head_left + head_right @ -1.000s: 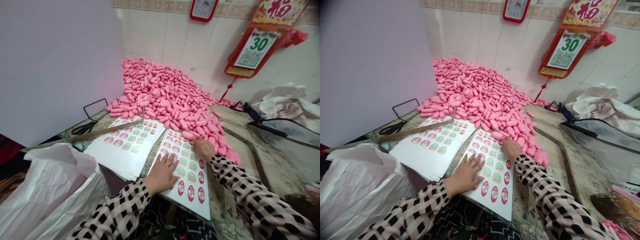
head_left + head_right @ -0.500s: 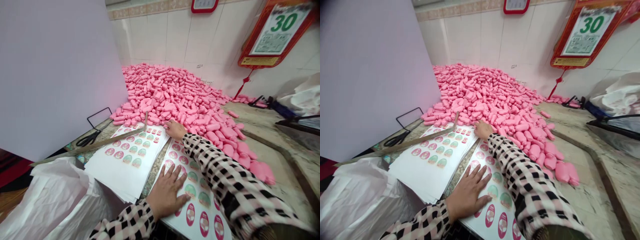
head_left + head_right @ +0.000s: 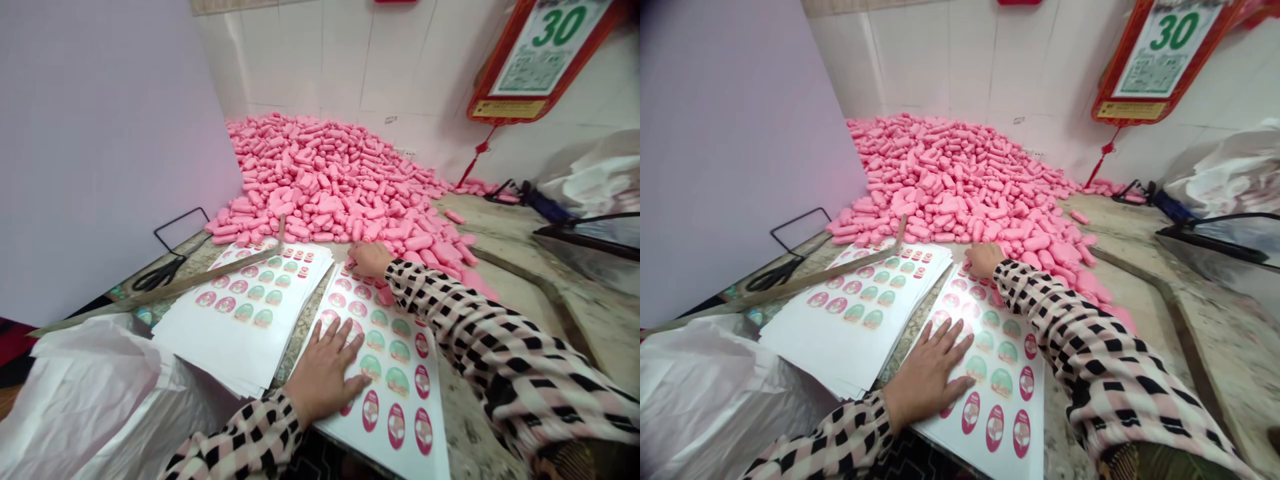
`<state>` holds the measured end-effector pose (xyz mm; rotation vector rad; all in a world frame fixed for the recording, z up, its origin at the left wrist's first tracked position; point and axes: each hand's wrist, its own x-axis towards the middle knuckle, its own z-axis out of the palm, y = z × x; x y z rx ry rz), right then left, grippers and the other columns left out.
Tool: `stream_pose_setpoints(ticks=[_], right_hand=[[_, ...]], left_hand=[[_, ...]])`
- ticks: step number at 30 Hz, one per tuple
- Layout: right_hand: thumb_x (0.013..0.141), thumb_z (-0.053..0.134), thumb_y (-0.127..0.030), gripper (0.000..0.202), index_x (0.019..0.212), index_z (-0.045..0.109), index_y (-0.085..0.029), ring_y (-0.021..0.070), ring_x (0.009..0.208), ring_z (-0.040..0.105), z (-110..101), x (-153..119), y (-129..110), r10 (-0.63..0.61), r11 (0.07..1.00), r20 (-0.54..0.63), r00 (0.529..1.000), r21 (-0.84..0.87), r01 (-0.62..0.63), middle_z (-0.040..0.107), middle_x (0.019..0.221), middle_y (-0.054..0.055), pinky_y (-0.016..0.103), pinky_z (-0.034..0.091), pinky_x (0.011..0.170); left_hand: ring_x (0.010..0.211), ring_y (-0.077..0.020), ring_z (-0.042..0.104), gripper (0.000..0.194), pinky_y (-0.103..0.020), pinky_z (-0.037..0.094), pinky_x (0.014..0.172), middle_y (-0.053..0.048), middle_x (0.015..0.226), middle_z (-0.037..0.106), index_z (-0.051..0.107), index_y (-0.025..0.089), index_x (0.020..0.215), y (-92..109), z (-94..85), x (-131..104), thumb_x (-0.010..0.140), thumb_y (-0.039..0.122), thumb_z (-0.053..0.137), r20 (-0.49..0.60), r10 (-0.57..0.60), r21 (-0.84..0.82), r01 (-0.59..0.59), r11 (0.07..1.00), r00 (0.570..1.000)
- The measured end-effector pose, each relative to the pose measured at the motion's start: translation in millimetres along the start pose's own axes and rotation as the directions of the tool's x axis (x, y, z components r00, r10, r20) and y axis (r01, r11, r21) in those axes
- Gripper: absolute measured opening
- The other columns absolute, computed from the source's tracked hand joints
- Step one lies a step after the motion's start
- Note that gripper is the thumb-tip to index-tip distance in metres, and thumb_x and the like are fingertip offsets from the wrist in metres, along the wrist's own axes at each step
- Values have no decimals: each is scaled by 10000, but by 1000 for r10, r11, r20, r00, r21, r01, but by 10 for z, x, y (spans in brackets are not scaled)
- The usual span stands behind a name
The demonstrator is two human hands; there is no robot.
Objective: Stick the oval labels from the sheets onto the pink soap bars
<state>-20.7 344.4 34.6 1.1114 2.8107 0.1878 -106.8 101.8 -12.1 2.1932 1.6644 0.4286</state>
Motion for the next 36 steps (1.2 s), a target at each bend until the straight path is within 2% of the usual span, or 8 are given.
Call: stream_pose_setpoints(ticks=[9,14,19,22,25,27,32,36], right_hand=[[818,430,-352,383,1171,520,-235,252,972,528,73,-802,172,70,998,31,997,3,-70,461,1232,108,347,401,732],[843,420,-379,443,1265,438,-245,245,952,543,124,-1161,283,180,984,33,983,0,-180,408,1302,112,327,403,711],[850,420,-377,392,1216,491,-257,239,934,552,139,-1419,415,252,968,72,965,-2,-252,461,1242,105,328,395,726],[824,462,-375,467,1279,426,-276,236,943,550,59,-1556,453,306,951,68,950,24,-308,432,1279,102,315,397,715],[815,459,-320,504,1310,376,-276,238,985,528,-36,-1741,407,335,940,-42,941,76,-332,410,1309,85,296,395,685],[819,439,-275,431,1250,444,-262,218,986,523,-56,-1886,331,323,941,-90,942,133,-310,473,1248,66,276,385,677],[789,480,-263,293,1061,589,-248,195,914,547,81,-2188,130,222,939,84,971,250,-236,599,1046,42,256,358,676],[776,473,-226,328,1088,573,-217,210,963,525,231,-2350,52,430,825,66,900,375,-422,583,1097,73,267,347,718]], left_hand=[[1355,-267,101,597,-452,-68,1077,-41,1461,234,370,266,1345,-17,75,23,818,543,417,-53,8,-50,-11,999,999],[1350,-279,120,606,-445,-82,1071,-75,1458,238,378,243,1344,-16,97,28,822,549,399,-63,16,-3,-16,1000,998],[1349,-308,90,602,-513,-176,1015,-66,1457,245,375,277,1341,-18,97,28,819,576,373,-54,4,50,-1,999,999],[1344,-346,53,596,-555,-206,976,-56,1458,246,384,307,1332,-20,97,30,808,590,379,-61,-19,65,23,998,998],[1339,-369,32,613,-576,-159,987,-58,1461,241,383,327,1329,-5,87,30,789,618,381,-62,-53,109,59,992,997],[1338,-371,34,632,-579,-119,999,-66,1460,241,376,332,1332,10,75,27,778,635,377,-66,-70,142,79,987,995],[1320,-410,91,652,-603,14,1003,-91,1459,232,352,320,1347,1,73,16,784,649,343,-101,-97,214,117,970,990],[1300,-385,200,625,-524,127,1023,-144,1441,240,349,249,1357,-59,127,14,827,580,325,-193,-165,279,215,936,967]])
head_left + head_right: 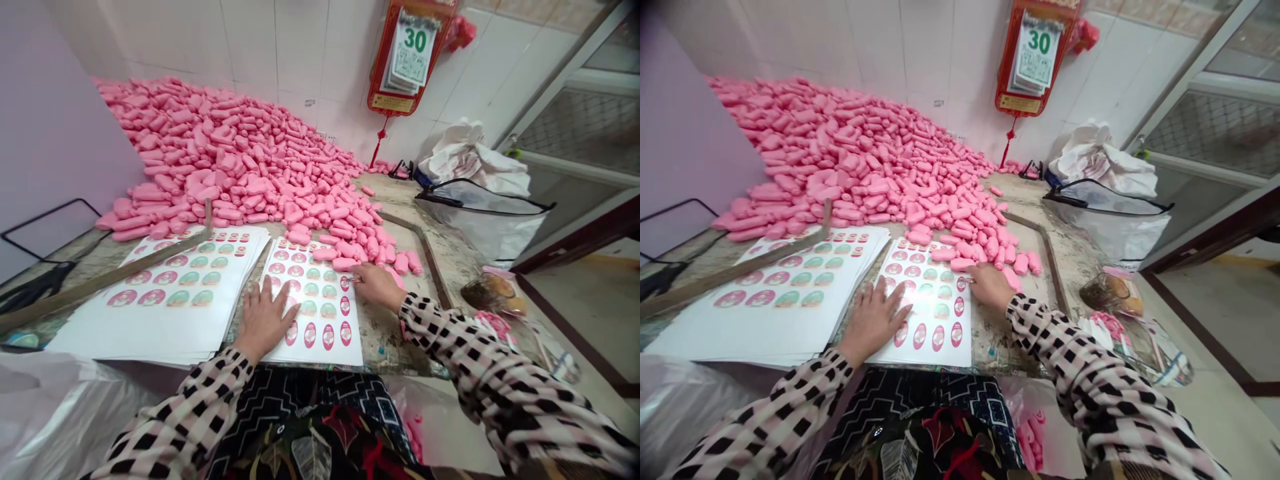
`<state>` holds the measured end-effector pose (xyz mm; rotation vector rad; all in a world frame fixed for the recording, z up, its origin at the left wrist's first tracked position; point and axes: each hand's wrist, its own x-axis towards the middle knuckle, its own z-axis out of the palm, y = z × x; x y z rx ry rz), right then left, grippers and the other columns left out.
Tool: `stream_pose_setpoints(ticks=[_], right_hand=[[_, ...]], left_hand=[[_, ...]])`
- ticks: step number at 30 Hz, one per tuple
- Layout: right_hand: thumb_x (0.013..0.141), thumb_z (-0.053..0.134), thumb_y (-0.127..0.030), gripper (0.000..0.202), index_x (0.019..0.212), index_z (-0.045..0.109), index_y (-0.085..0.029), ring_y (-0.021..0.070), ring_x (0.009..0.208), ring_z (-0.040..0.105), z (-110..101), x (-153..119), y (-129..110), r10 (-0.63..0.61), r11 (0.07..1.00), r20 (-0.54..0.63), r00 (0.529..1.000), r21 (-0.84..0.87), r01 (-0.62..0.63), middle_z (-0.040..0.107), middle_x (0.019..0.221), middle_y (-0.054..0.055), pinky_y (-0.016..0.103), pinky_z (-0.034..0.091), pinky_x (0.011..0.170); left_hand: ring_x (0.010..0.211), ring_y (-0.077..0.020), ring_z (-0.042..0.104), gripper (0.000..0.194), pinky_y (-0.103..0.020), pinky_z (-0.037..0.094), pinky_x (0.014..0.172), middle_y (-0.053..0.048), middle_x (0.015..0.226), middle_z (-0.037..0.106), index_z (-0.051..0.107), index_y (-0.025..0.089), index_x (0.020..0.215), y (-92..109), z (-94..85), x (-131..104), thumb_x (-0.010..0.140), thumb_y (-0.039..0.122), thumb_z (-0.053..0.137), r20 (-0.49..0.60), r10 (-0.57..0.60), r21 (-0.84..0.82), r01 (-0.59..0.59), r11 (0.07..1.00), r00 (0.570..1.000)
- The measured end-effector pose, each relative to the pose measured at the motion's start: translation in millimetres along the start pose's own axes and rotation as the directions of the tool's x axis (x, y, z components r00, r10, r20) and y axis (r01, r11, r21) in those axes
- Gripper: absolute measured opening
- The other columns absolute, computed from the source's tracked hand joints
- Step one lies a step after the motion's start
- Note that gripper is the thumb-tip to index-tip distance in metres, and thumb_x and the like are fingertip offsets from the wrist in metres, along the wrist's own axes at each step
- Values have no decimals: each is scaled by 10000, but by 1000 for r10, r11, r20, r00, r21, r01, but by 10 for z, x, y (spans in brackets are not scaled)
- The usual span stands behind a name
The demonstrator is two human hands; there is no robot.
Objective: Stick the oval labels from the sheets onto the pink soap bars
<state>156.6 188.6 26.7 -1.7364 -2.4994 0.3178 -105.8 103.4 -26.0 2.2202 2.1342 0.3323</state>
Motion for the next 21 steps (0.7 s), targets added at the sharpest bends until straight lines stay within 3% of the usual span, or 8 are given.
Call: stream_pose_setpoints(ticks=[5,13,17,21], right_hand=[[755,487,-259,336,1058,560,-133,205,814,558,193,-242,24,186,972,16,982,145,-186,632,946,102,265,357,644],[708,557,-297,188,807,587,-141,135,605,517,444,-394,-124,236,936,79,968,249,-249,619,722,40,219,301,505],[743,505,-261,141,783,577,-147,135,643,518,463,-437,-155,209,951,64,976,219,-218,612,743,40,218,298,520],[771,474,-234,138,787,587,-155,144,689,535,374,-473,-127,168,973,68,983,148,-176,617,786,51,226,317,559]], left_hand=[[1253,-341,310,584,-445,233,1002,-189,1381,305,391,173,1331,-37,70,37,847,497,344,-44,-121,33,122,992,992],[1161,-318,422,558,-403,314,947,-189,1229,449,430,153,1298,-41,28,81,829,454,401,0,-119,1,119,993,993],[1190,-317,398,550,-405,306,960,-194,1273,415,416,145,1307,-27,33,76,834,424,405,3,-129,-27,129,991,992],[1255,-340,318,577,-429,289,978,-218,1384,276,392,134,1322,-21,14,66,825,426,422,-16,-125,-57,124,991,992]])
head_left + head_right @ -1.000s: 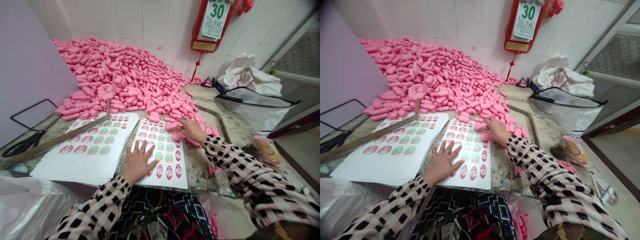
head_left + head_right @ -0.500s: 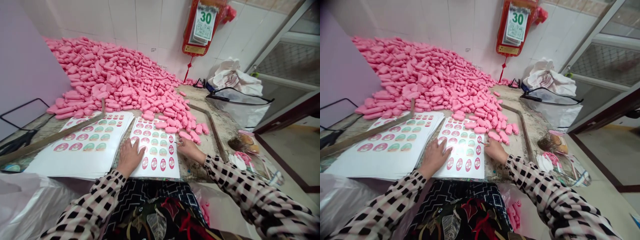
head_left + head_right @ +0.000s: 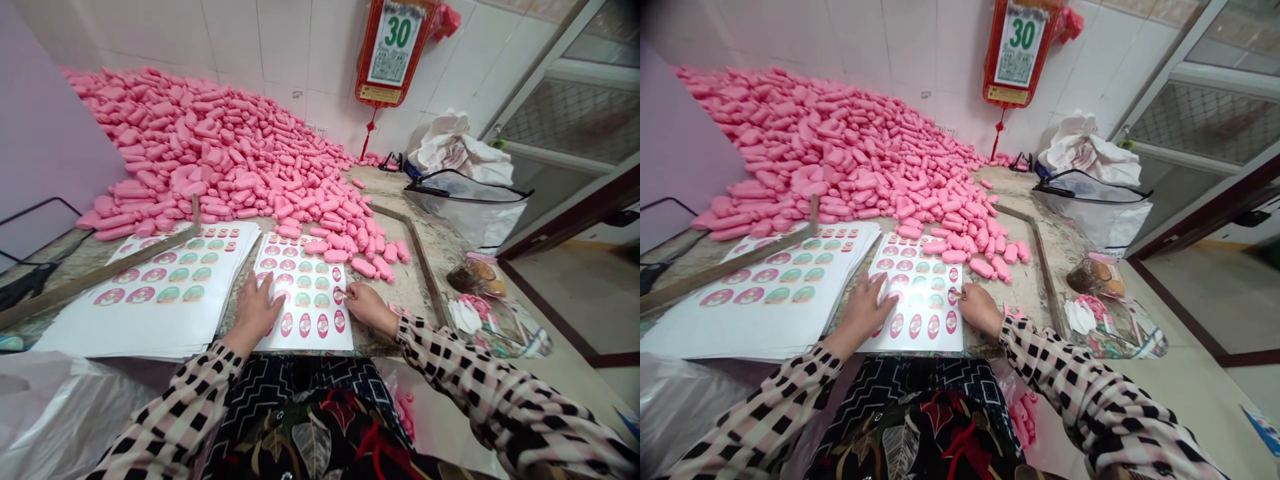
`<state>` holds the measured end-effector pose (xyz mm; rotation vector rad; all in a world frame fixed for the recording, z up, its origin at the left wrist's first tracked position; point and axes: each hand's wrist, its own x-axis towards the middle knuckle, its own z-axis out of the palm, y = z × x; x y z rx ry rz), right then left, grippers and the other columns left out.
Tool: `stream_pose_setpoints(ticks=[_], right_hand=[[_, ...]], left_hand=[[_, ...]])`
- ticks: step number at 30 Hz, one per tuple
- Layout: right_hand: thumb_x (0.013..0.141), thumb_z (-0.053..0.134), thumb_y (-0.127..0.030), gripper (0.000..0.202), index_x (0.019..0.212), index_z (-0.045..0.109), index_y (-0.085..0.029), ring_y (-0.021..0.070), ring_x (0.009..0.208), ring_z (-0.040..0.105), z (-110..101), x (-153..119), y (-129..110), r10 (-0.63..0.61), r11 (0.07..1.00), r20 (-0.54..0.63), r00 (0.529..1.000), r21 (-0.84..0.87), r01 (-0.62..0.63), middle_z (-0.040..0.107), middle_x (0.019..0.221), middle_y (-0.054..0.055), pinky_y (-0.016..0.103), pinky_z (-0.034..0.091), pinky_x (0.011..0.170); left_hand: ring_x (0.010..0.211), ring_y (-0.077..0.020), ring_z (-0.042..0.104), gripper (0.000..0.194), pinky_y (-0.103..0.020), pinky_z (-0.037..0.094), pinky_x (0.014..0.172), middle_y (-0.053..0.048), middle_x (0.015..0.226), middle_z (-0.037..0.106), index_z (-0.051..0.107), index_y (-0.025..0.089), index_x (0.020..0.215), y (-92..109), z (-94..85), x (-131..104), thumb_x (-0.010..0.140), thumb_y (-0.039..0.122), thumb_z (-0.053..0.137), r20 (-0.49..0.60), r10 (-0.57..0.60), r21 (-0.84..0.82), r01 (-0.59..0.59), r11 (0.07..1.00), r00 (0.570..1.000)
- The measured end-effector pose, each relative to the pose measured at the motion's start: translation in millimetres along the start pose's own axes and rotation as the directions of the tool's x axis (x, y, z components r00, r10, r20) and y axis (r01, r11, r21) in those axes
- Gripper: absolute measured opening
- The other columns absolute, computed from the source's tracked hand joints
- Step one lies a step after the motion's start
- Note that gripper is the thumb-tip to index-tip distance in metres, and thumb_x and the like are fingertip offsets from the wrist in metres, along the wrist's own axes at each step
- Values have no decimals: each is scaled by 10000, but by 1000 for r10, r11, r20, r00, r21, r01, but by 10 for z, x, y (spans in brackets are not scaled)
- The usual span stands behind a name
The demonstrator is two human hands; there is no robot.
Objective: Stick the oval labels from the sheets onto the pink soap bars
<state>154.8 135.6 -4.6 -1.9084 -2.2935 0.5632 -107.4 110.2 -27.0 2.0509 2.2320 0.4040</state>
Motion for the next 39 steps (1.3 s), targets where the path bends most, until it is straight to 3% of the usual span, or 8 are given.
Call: stream_pose_setpoints(ticks=[8,15,20,24,28,31,35,39], right_hand=[[830,401,-230,314,1121,515,-196,232,911,545,-418,427,-89,-156,937,-87,984,-328,120,503,1112,117,295,384,672],[848,416,-343,277,1030,549,-183,211,843,564,-398,852,-205,-248,888,-33,968,-408,214,457,1126,124,302,405,662],[771,511,-448,281,803,548,-171,146,702,513,-438,782,-184,-209,963,-139,968,144,229,526,841,30,248,372,600],[726,578,-433,291,663,452,-179,55,462,327,-446,478,-239,-227,660,86,970,746,88,369,553,-73,194,252,445],[715,621,-416,284,686,467,-179,31,389,226,-414,144,-377,-273,439,277,921,888,-137,335,497,-98,189,136,382],[735,610,-407,250,777,534,-174,34,428,369,-379,-22,-492,-331,396,353,875,894,-211,492,590,-59,171,239,403],[729,611,-426,284,844,563,-170,70,492,493,-319,-144,-587,-312,460,404,860,856,-235,572,622,-27,180,311,438],[694,651,-424,330,855,560,-151,73,507,501,-227,-237,-621,-271,463,355,894,863,-202,584,620,-23,182,323,455]], left_hand=[[1316,-325,211,498,-534,127,1037,-116,1431,292,410,239,1317,355,-58,-293,864,439,351,5,309,36,-309,950,951],[1329,-320,184,578,-533,113,1049,-68,1456,253,343,303,1353,494,54,-462,845,576,306,127,414,-58,-410,910,902],[1337,-313,160,564,-539,80,1056,-65,1458,245,356,302,1345,449,82,-446,842,557,349,132,413,-108,-401,910,901],[1335,-261,196,484,-505,81,1073,-70,1418,337,401,252,1321,495,-1,-374,881,447,344,96,304,-372,-249,894,948],[1242,-214,386,524,-375,322,1003,-82,1354,431,373,216,1330,616,-210,-261,864,456,385,163,64,-837,103,537,985],[984,-191,574,513,-303,457,802,-86,1176,567,440,189,1250,669,-353,-214,811,448,496,272,82,-943,249,219,959],[585,-103,562,328,-215,420,541,-2,729,610,528,155,962,634,-459,-265,728,361,630,375,172,-926,362,102,911],[523,-85,550,274,-203,405,521,25,655,591,475,170,882,544,-487,-365,720,313,644,469,117,-881,473,-10,875]])
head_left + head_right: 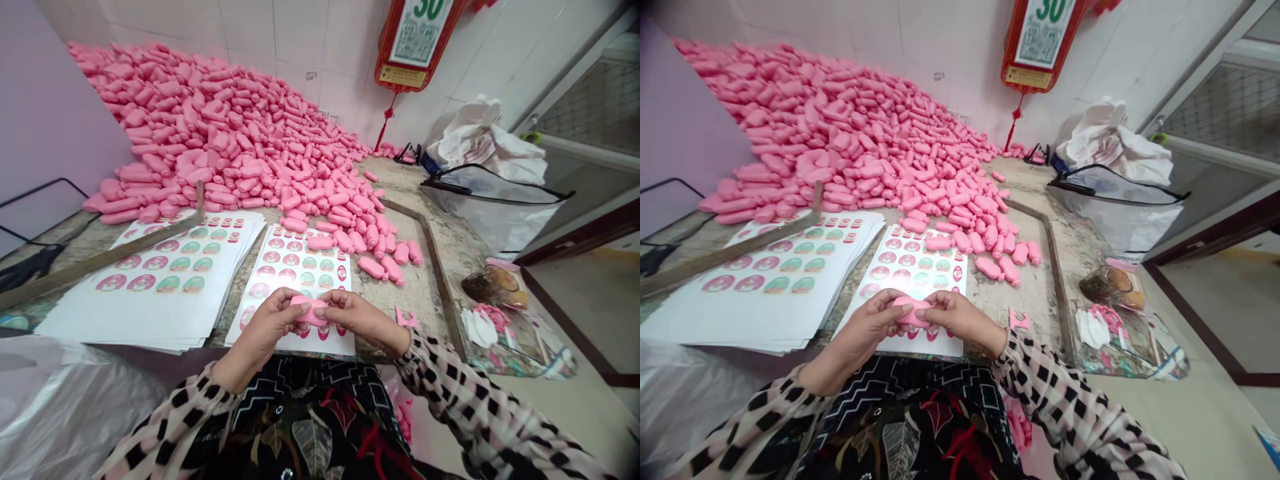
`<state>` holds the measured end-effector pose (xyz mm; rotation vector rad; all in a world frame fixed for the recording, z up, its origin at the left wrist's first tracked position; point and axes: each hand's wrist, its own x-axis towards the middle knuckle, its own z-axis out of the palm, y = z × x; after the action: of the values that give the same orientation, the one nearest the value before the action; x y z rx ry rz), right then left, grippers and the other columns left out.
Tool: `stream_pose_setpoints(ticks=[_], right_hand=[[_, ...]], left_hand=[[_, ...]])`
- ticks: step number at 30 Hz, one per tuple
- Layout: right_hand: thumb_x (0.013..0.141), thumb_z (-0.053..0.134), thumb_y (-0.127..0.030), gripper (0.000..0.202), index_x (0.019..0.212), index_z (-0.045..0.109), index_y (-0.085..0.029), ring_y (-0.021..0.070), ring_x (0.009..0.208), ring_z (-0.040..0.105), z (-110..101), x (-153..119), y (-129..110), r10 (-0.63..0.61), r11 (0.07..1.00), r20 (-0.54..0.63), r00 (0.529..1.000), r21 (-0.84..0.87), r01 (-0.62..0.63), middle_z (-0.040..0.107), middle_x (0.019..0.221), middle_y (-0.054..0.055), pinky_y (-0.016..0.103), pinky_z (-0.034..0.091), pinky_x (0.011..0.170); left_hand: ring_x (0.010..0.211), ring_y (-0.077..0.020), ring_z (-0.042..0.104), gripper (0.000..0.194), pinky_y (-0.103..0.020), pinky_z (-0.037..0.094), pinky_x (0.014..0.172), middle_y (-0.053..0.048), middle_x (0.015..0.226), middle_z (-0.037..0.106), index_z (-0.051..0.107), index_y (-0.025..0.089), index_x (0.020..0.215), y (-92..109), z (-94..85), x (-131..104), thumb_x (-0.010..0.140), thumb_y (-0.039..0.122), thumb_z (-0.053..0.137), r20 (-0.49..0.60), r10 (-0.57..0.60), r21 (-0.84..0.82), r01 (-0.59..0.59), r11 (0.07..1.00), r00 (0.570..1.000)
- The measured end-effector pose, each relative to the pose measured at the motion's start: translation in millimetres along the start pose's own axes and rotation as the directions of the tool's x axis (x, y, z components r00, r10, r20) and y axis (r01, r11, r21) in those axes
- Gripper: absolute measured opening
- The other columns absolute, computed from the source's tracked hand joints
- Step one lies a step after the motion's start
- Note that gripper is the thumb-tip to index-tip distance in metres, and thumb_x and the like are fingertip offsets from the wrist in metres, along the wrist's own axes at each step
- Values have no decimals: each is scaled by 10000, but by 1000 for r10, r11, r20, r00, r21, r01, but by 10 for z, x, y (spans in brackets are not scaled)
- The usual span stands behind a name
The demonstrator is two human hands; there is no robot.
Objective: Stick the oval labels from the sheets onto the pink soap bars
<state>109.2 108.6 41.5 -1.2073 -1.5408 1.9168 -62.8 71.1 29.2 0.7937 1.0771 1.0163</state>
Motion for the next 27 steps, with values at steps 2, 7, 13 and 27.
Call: stream_pose_setpoints(ticks=[2,7,13,27], right_hand=[[686,661,-411,334,861,564,-144,69,522,499,31,-9,48,-35,999,-8,999,26,35,584,657,-20,193,358,488],[714,636,-408,316,905,560,-168,63,486,472,26,-17,63,-96,995,-51,994,4,97,537,642,-49,199,381,484],[763,609,-359,211,889,600,-189,90,693,500,57,-153,-29,-192,966,165,968,-143,216,556,762,-26,230,410,666],[826,521,-391,286,1069,576,-250,154,906,528,123,-291,-136,-313,816,195,930,-446,368,598,996,17,290,398,814]], left_hand=[[537,-95,572,280,-212,418,541,23,667,604,457,180,872,-17,-40,-28,711,299,654,-4,-27,-21,27,999,1000],[580,-132,618,283,-249,452,575,18,698,618,427,191,839,-10,-66,-79,701,285,654,51,-123,-21,124,992,991],[560,-147,616,357,-240,445,515,-26,696,636,441,170,1012,-70,33,-237,694,219,596,308,-378,120,359,926,873],[550,-127,591,248,-238,456,546,-86,708,658,614,103,753,-12,85,-245,740,350,590,427,-402,230,333,915,810]])
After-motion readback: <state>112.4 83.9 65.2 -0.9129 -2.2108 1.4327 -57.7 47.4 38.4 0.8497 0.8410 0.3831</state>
